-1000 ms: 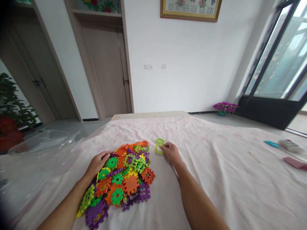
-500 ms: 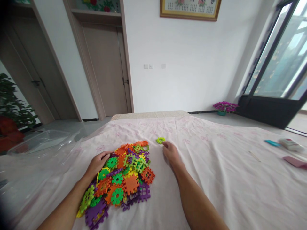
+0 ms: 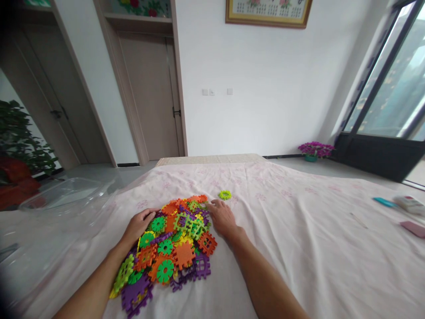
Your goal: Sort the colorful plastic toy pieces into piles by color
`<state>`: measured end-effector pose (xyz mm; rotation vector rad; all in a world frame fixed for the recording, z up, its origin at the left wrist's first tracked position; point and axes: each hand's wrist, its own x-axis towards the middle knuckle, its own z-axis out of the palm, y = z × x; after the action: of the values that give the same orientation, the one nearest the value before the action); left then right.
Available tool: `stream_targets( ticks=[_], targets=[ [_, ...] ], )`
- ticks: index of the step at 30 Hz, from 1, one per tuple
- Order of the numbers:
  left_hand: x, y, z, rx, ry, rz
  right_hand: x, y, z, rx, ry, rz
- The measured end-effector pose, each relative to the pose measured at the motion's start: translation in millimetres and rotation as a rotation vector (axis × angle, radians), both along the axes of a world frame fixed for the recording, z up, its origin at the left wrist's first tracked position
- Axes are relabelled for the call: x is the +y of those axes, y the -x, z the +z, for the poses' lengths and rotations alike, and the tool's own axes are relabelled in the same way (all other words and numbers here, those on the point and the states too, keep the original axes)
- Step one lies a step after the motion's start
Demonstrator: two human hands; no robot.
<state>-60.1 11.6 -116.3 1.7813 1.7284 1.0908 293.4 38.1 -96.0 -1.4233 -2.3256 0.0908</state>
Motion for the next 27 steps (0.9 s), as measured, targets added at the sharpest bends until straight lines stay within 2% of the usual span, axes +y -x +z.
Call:
stream_targets(
  ticks=[5, 10, 12, 24, 27],
  targets=[
    [0, -1, 0.9, -0.015, 0.009, -0.003, -7, 4, 9.0, -0.064, 0.006, -0.036],
    [-1, -2, 2.3, -0.014, 0.001, 0.007, -8, -8, 15.7, -0.050, -0.014, -0.259],
    [-1, -2, 3.2, -0.006, 0.001, 0.009, -7, -14, 16.3, -0.030, -0.007, -0.298],
    [-4, -5, 7.4, 0.001, 0.007, 0.007, 8, -28, 10.7, 0.170, 0.041, -0.245],
    [-5, -6, 9.6, 0.003, 0.010, 0.007, 15, -35, 7.4, 0.274, 0.146, -0.216]
  ],
)
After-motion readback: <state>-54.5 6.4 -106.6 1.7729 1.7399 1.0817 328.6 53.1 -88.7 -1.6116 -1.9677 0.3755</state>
